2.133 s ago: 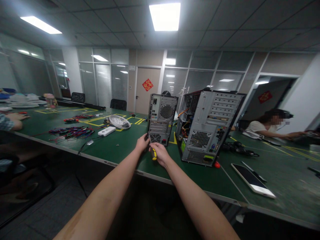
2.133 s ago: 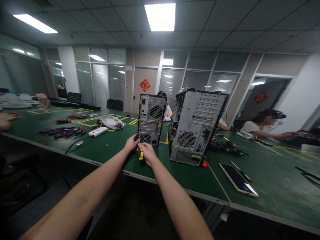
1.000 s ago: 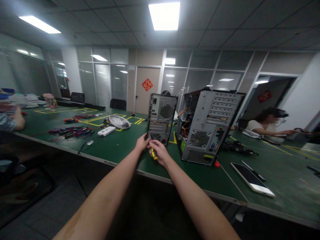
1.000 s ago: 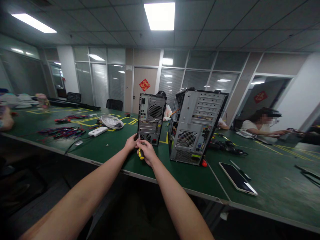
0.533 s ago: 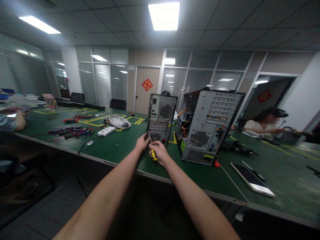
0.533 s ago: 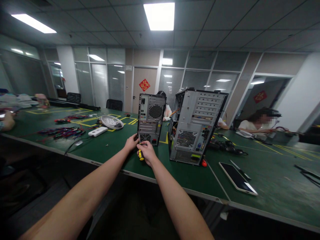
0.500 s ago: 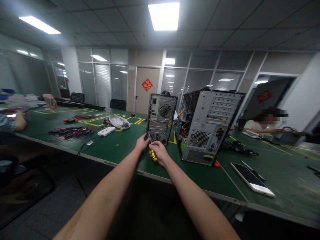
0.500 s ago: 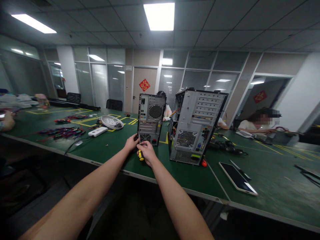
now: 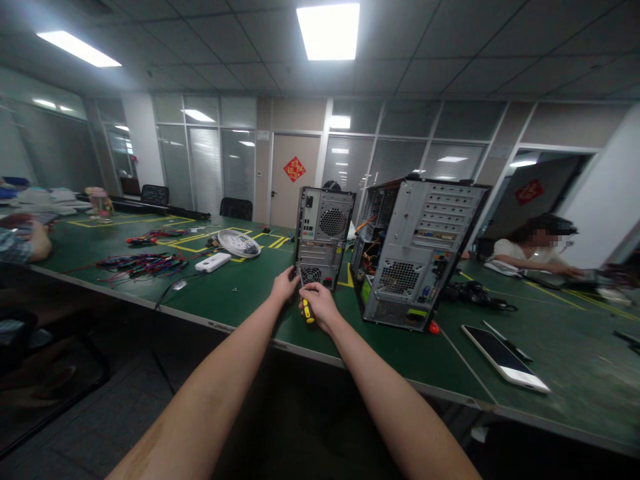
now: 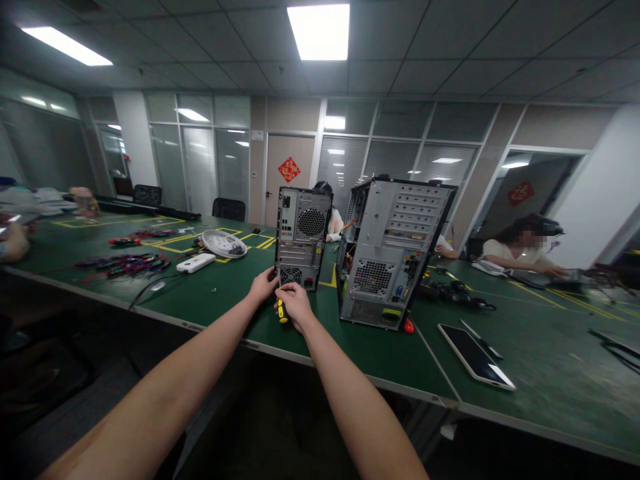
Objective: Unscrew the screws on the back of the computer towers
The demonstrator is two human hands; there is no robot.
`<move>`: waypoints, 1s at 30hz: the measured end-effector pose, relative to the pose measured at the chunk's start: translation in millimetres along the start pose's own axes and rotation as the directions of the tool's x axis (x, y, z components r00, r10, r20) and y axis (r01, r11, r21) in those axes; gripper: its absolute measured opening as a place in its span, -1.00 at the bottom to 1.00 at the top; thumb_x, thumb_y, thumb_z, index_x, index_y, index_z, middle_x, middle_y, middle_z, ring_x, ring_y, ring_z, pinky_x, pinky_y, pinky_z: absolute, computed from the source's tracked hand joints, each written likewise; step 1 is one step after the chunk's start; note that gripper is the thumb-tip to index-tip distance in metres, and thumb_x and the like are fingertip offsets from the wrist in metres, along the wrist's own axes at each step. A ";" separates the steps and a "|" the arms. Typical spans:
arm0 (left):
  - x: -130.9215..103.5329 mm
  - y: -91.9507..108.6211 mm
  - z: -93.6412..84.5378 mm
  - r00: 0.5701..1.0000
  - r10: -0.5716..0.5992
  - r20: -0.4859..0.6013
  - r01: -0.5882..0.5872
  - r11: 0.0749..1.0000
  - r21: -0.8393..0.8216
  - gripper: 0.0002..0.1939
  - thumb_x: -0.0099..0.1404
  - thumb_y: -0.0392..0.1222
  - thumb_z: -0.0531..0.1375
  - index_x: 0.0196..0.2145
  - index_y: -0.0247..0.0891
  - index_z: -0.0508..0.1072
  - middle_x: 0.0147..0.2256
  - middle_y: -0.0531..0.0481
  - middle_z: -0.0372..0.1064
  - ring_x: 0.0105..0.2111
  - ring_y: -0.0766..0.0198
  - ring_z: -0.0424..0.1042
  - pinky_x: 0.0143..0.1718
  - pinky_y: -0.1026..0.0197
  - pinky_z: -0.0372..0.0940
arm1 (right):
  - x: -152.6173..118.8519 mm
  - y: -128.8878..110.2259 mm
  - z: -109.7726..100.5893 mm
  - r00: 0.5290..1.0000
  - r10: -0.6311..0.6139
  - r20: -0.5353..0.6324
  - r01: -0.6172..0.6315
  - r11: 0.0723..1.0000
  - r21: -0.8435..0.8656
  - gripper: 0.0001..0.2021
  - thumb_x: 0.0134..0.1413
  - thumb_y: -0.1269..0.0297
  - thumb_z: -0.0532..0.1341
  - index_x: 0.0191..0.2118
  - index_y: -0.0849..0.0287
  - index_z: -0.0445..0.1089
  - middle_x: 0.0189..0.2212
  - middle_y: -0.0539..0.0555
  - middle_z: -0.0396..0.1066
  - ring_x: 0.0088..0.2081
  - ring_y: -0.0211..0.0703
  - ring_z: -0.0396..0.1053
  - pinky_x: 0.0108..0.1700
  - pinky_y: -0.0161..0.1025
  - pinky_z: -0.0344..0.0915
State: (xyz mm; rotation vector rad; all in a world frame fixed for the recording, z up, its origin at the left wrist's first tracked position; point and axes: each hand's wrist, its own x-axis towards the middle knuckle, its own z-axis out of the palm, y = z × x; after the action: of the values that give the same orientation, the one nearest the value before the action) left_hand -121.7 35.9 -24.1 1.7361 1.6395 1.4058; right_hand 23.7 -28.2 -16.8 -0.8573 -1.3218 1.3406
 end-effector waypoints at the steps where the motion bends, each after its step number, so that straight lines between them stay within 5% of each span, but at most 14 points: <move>1: 0.1 -0.3 0.2 1.000 -0.002 -0.002 0.002 1.000 0.003 -0.46 0.38 -0.19 0.23 0.29 -0.28 0.39 0.18 -0.20 0.49 0.16 0.11 0.50 0.23 0.15 0.34 | -0.2 -0.5 0.1 1.000 0.004 -0.003 -0.004 1.000 -0.003 -0.54 -0.19 0.05 0.49 -0.26 0.10 0.28 -0.57 -0.13 0.40 -0.61 -0.22 0.41 -0.61 -0.32 0.34; 15: 0.8 -1.9 -0.4 1.000 0.010 -0.003 -0.010 1.000 0.019 -0.46 0.38 -0.16 0.22 0.28 -0.28 0.40 0.16 -0.20 0.50 0.14 0.09 0.51 0.24 0.11 0.33 | 0.7 -3.8 -0.6 1.000 -0.003 -0.025 0.002 0.998 -0.060 -0.70 -0.15 0.09 0.44 -0.36 0.14 0.41 -0.59 -0.03 0.45 -0.58 -0.22 0.39 -0.54 -0.32 0.27; 30: 1.6 -2.4 1.0 1.000 0.010 -0.025 -0.009 0.999 0.037 -0.49 0.38 -0.17 0.23 0.26 -0.22 0.43 0.13 -0.14 0.53 0.14 0.10 0.51 0.22 0.12 0.34 | 4.1 1.6 -2.2 0.985 -0.150 -0.085 0.125 0.962 -0.243 -0.79 -0.27 0.20 0.37 -0.45 0.11 0.39 -0.63 -0.12 0.35 -0.53 -0.27 0.28 -0.42 -0.33 0.16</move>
State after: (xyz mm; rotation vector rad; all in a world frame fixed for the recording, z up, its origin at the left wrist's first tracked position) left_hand -122.4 38.3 -25.9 1.7559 1.6824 1.4161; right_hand 24.6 -23.4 -18.0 -0.9639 -1.4523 1.0302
